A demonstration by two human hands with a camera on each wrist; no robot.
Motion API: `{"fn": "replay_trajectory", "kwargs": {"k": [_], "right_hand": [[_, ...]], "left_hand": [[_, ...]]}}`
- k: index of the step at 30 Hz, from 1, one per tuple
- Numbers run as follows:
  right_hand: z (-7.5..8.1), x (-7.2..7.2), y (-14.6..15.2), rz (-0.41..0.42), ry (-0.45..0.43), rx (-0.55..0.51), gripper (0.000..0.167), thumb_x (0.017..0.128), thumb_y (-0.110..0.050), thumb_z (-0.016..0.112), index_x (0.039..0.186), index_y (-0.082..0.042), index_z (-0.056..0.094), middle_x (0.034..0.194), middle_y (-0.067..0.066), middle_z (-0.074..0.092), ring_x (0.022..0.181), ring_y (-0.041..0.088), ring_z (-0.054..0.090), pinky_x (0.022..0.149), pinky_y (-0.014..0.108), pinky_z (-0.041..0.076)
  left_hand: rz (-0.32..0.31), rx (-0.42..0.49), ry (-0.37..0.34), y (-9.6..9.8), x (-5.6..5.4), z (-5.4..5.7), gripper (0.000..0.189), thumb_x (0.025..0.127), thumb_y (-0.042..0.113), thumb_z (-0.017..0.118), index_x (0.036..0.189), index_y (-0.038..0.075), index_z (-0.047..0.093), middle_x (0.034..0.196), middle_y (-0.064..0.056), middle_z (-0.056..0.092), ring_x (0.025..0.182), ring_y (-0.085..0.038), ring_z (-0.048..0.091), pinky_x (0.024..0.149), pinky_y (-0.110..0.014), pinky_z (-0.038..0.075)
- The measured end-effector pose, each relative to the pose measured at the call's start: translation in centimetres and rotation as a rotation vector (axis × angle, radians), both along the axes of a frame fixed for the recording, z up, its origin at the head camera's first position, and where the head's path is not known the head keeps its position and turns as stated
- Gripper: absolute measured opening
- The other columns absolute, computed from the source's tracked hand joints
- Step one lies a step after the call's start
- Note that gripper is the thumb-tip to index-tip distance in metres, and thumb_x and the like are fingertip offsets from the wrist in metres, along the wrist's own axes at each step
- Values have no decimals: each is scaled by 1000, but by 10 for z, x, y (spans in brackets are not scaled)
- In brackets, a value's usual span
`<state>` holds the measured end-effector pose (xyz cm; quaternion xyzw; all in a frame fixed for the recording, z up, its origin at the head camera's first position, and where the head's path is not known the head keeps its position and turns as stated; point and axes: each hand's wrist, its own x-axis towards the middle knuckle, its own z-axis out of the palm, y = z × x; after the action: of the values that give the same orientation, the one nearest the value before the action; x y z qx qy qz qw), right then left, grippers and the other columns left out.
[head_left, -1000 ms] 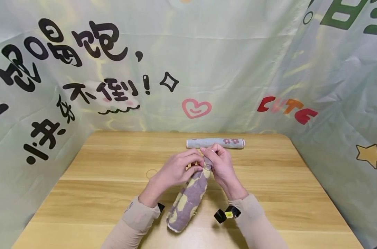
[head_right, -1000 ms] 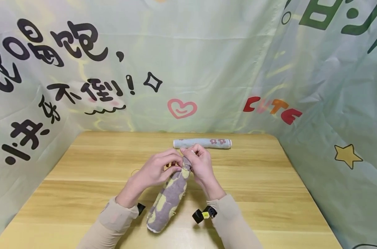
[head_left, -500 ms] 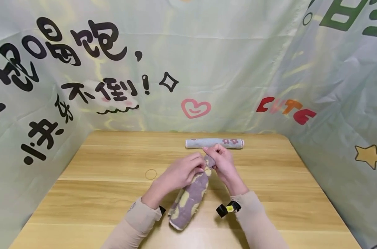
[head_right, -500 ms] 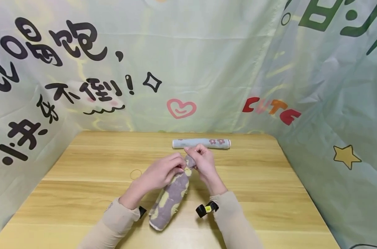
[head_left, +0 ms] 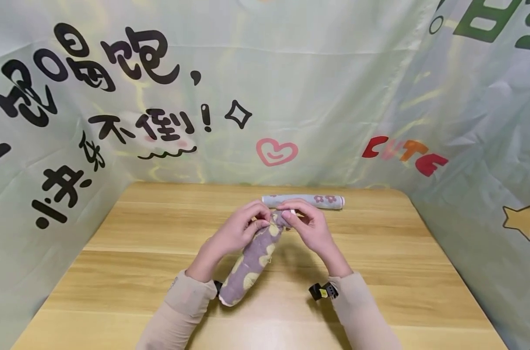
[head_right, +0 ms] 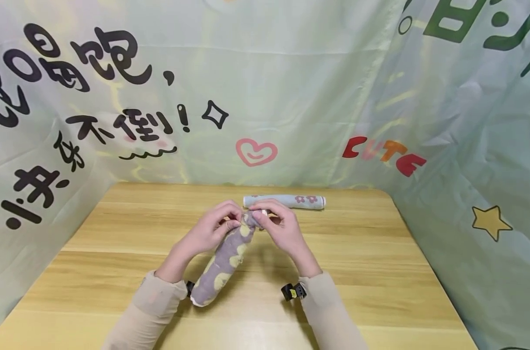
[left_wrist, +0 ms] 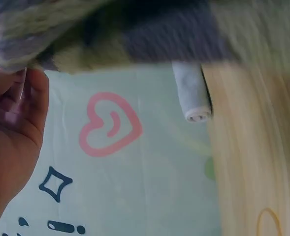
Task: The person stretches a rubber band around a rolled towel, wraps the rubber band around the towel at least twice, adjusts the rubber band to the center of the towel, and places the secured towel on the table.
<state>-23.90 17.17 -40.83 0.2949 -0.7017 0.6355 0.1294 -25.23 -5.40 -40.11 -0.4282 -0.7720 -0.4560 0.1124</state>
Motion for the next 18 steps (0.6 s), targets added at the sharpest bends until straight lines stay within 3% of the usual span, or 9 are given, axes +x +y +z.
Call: {"fn": "replay_trajectory", "kwargs": {"k": [5, 12, 15, 18], "right_hand": [[1, 1, 2, 71, -24, 11, 23, 98, -1, 70, 121, 3, 68, 120, 12, 65, 99, 15, 65, 82, 25, 59], [0, 0, 2, 37, 3, -69, 11, 100, -2, 68, 104, 8, 68, 102, 3, 69, 82, 11, 62, 66, 26, 56], [1, 0, 4, 27, 0, -80, 12, 101, -4, 67, 104, 7, 67, 101, 1, 69, 78, 11, 60, 64, 26, 55], [3, 1, 6, 15, -8, -51, 9, 102, -2, 64, 106, 6, 66, 99, 0, 67, 75, 12, 57, 61, 26, 53]], "left_hand": [[1, 118, -82, -1, -2, -2, 8, 99, 1, 65, 96, 8, 63, 100, -6, 60, 93, -17, 58, 73, -28, 55], [-37, 95, -158, 4, 4, -1, 7, 102, 4, 64, 100, 10, 66, 103, -3, 62, 89, -16, 58, 68, -26, 52], [-25, 95, -145, 3, 7, 3, 7, 101, 6, 66, 102, 12, 70, 105, -1, 65, 85, -15, 61, 64, -26, 54], [-11, 104, -81, 2, 10, 9, 8, 100, 5, 69, 103, 12, 73, 105, 0, 67, 85, -13, 63, 65, -27, 57]]}}
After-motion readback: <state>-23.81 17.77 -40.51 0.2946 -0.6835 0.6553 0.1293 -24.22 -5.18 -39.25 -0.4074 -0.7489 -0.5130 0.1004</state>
